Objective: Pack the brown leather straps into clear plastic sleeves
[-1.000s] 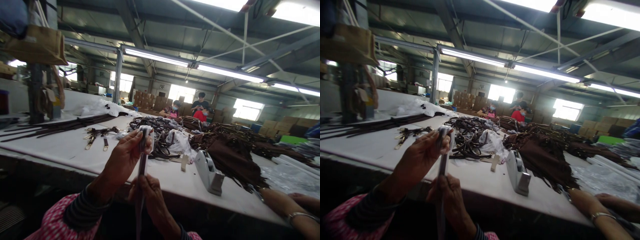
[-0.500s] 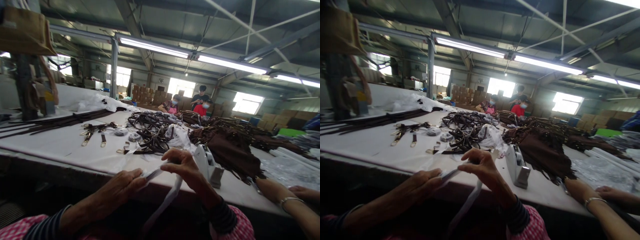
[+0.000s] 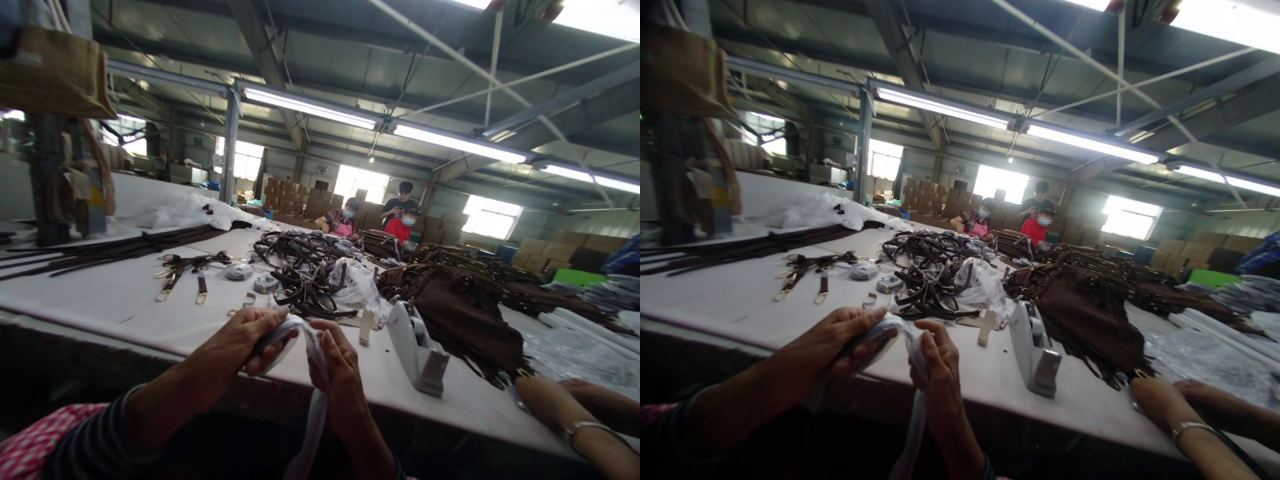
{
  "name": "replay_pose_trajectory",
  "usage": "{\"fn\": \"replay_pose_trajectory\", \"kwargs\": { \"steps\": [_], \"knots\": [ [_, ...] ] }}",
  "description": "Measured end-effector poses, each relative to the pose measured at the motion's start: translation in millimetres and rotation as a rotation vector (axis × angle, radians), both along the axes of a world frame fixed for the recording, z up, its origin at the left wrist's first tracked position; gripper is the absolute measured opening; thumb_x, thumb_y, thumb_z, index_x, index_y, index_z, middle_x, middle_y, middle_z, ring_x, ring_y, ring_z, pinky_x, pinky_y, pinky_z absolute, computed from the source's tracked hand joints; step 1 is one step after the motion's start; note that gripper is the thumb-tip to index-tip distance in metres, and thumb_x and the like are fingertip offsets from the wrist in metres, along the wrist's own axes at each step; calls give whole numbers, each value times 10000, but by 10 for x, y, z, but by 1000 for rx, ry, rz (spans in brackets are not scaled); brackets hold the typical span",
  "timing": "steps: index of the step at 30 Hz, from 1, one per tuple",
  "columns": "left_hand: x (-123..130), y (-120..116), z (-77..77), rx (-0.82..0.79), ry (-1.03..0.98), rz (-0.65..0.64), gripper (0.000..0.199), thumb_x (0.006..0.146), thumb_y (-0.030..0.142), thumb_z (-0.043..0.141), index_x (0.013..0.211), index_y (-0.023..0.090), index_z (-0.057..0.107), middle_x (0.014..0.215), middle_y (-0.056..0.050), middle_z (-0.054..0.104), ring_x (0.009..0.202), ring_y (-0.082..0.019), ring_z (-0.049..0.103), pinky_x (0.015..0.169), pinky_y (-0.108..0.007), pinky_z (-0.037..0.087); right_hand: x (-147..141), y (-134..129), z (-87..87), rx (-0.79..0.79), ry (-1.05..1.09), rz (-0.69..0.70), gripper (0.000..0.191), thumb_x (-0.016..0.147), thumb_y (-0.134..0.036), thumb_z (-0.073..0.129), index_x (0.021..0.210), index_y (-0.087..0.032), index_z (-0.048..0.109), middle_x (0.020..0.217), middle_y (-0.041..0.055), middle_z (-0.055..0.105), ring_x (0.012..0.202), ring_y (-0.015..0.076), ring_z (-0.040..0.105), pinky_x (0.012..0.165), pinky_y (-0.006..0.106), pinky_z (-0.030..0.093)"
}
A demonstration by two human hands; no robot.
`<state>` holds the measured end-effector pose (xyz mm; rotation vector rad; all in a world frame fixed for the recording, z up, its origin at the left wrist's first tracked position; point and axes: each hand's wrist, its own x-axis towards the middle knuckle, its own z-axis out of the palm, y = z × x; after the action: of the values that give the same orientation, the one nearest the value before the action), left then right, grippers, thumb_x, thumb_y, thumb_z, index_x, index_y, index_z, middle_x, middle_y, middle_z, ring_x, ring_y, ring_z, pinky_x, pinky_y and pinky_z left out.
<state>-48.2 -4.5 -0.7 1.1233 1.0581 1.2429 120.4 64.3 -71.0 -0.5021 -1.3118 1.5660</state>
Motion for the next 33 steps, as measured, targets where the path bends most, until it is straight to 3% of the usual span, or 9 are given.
{"fn": "replay_pose_trajectory", "kwargs": {
  "steps": [3, 6, 9, 15, 21, 24, 27, 30, 33],
  "knots": [
    [-162, -48, -40, -70, 53, -87, 551, 885, 640, 695, 667, 140, 623, 479, 62, 427, 362, -32, 241, 376, -204, 129, 233, 161, 269, 321, -215, -42, 286, 809, -417, 841, 997, -210, 782, 710, -31, 551, 616, 103, 432, 557, 226, 329],
    [-224, -138, -95, -96, 42, -178, 532, 932, 629, 647, 834, 110, 717, 515, 50, 458, 381, -35, 269, 394, -192, 168, 310, 334, 522, 601, -322, -53, 198, 899, -381, 761, 859, -194, 815, 738, 7, 637, 706, 136, 525, 657, 261, 392],
    [-208, -238, -88, -44, -16, -154, 506, 976, 588, 616, 927, 102, 743, 575, 39, 475, 431, -34, 297, 421, -171, 204, 199, 426, 517, 718, -297, -71, 222, 924, -392, 745, 860, -190, 812, 749, 16, 664, 704, 143, 540, 663, 270, 400],
    [-141, -254, -26, 77, -279, -63, 431, 934, 511, 720, 916, 82, 752, 625, 36, 498, 443, -20, 322, 429, -148, 300, -263, 179, -101, 476, -136, -93, 359, 957, -492, 679, 783, -178, 693, 599, -30, 524, 550, 105, 401, 535, 247, 316],
    [-85, -87, -43, 276, -388, 119, 357, 858, 433, 815, 994, 114, 730, 767, -10, 633, 571, -77, 535, 544, -171, 451, -417, -363, -376, 110, -147, 201, 480, 926, -629, 661, 929, -152, 701, 653, 31, 639, 562, 116, 470, 554, 236, 351],
    [-118, 16, -115, 401, -162, 263, 279, 929, 405, 727, 1053, 159, 680, 971, -54, 709, 793, -152, 684, 755, -231, 533, -322, -498, -477, -24, -192, 356, 584, 874, -705, 664, 1015, -138, 685, 577, 31, 637, 460, 118, 480, 482, 226, 344],
    [-194, 140, -343, 485, 278, 381, 216, 986, 388, 619, 1101, 205, 615, 1073, -83, 723, 974, -242, 713, 908, -341, 521, -133, -519, -443, -81, -253, 399, 614, 872, -714, 654, 1056, -128, 661, 536, 2, 601, 385, 104, 433, 418, 217, 315],
    [-300, 209, -629, 620, 766, 401, 164, 1006, 381, 527, 1043, 230, 580, 899, -72, 702, 832, -265, 681, 782, -359, 500, 103, -438, -146, -24, -293, 287, 525, 844, -577, 774, 1118, -141, 670, 604, -23, 599, 458, 76, 409, 455, 193, 292],
    [-394, 142, -750, 660, 970, 238, 213, 1002, 445, 522, 1016, 248, 600, 839, -42, 683, 756, -236, 643, 727, -318, 478, 271, -221, 273, 61, -285, 185, 590, 721, -402, 906, 1229, -207, 677, 777, -4, 674, 641, 121, 538, 564, 212, 380]
  ]
}}
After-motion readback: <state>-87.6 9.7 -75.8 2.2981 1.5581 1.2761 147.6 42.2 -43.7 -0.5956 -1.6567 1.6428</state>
